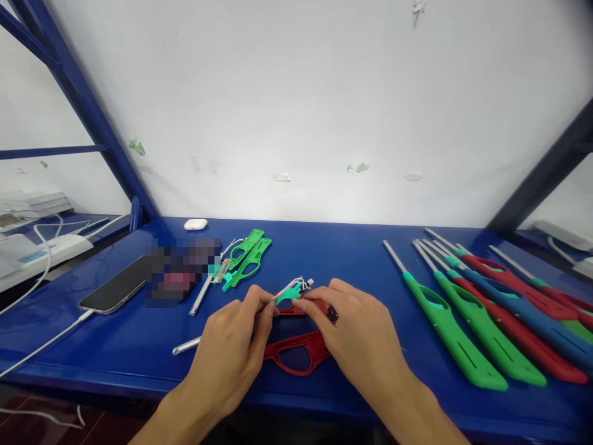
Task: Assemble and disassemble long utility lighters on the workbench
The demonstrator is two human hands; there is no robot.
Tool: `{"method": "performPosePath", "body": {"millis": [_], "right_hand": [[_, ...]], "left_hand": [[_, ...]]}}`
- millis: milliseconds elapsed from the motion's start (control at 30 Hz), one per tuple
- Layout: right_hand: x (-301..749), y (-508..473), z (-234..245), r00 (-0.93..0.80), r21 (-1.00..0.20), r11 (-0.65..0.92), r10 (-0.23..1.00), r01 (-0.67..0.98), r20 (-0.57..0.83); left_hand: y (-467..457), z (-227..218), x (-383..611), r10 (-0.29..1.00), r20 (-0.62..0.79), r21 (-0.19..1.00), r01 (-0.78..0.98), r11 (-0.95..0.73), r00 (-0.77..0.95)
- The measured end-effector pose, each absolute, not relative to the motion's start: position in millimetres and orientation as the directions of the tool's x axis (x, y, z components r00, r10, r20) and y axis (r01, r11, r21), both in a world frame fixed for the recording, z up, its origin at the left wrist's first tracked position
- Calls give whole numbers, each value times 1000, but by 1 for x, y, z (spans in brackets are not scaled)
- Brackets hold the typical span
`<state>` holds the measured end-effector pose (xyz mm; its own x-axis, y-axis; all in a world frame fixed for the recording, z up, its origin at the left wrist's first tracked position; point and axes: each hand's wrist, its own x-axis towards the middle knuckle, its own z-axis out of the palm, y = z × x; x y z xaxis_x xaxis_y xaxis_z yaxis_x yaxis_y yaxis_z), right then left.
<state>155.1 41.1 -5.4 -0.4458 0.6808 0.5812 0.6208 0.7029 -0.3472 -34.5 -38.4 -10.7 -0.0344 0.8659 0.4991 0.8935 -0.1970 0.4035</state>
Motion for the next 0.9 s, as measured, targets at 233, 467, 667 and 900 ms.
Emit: {"method": "performPosePath", "body": {"millis": [233, 467, 667, 900], "right_hand": [[157, 43, -2, -443, -429, 689, 713, 584, 543], [156, 43, 5, -443, -458, 679, 727, 574, 524], [187, 55, -4, -478, -280, 672, 705, 686, 524], [205, 65, -15, -595, -112, 698, 674, 708, 439]], "left_hand": [[-39, -13, -35, 874, 486, 403, 887, -225, 1], [-41, -14, -35, 875, 484, 421, 877, -232, -2], [-41, -15, -36, 863, 502, 444, 874, -198, -59], [-37, -17, -38, 859, 497, 455, 879, -142, -119]]}}
